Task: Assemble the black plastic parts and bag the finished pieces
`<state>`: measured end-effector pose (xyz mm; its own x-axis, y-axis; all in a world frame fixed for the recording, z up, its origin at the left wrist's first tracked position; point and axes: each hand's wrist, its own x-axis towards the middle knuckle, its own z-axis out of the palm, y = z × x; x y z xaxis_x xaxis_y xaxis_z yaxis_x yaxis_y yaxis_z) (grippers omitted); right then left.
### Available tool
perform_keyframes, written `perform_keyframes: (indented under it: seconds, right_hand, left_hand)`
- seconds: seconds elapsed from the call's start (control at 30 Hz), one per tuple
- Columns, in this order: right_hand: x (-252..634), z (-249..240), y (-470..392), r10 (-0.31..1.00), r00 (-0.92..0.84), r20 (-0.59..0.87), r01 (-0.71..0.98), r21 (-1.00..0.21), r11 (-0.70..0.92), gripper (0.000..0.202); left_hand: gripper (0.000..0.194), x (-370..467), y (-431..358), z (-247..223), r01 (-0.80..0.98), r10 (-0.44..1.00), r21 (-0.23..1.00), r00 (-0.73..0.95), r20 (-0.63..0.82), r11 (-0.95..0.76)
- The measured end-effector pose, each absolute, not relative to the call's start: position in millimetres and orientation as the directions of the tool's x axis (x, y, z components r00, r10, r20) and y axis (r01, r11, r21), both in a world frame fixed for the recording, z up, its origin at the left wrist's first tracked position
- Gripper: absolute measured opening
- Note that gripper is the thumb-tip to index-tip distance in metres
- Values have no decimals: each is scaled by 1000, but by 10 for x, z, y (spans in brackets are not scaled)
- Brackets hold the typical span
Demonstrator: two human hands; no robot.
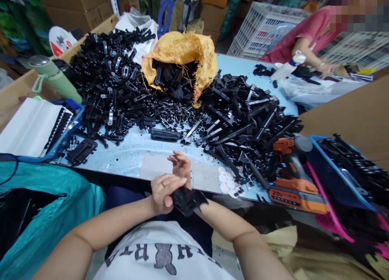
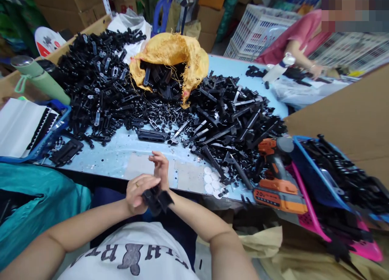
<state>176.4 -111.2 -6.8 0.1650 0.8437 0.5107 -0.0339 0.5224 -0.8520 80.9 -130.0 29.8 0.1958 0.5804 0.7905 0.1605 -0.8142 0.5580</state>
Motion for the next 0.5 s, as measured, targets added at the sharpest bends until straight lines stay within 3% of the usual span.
perform_keyframes:
  seconds: [0.1,0.17,0.23,0.3,0.37,0.5]
  right_hand:
    - [1830,-177,-404,838,11,545,256,-812,525,32]
    - [2064,-72,206,819,-131,559,563,-638,525,28]
    - [2335,107,821,860,-167,482,815,-424,396,28]
    - [2552,280,1350,906,-162,390,958,-158,240,33]
    - [2683,394,1746,936,-182,300,983,72,168,36]
    - [2804,466,2175,949,-310,61,909,313,277,36]
  left_hand:
    - [67,684,-963,-3,502,485,287,323,813,-816]
    - [56,588,-731,-158,618,507,128,490,709,-775]
    - [39,547,-533,-253,659,574,37,625,529,-751]
    - [33,575,-354,-279,712,665,21,645,377,-702]
    - [36,655,-153,-235,776,750,52,588,302,-629]
    - [44,833,411,-16,900,903,199,328,277,-388]
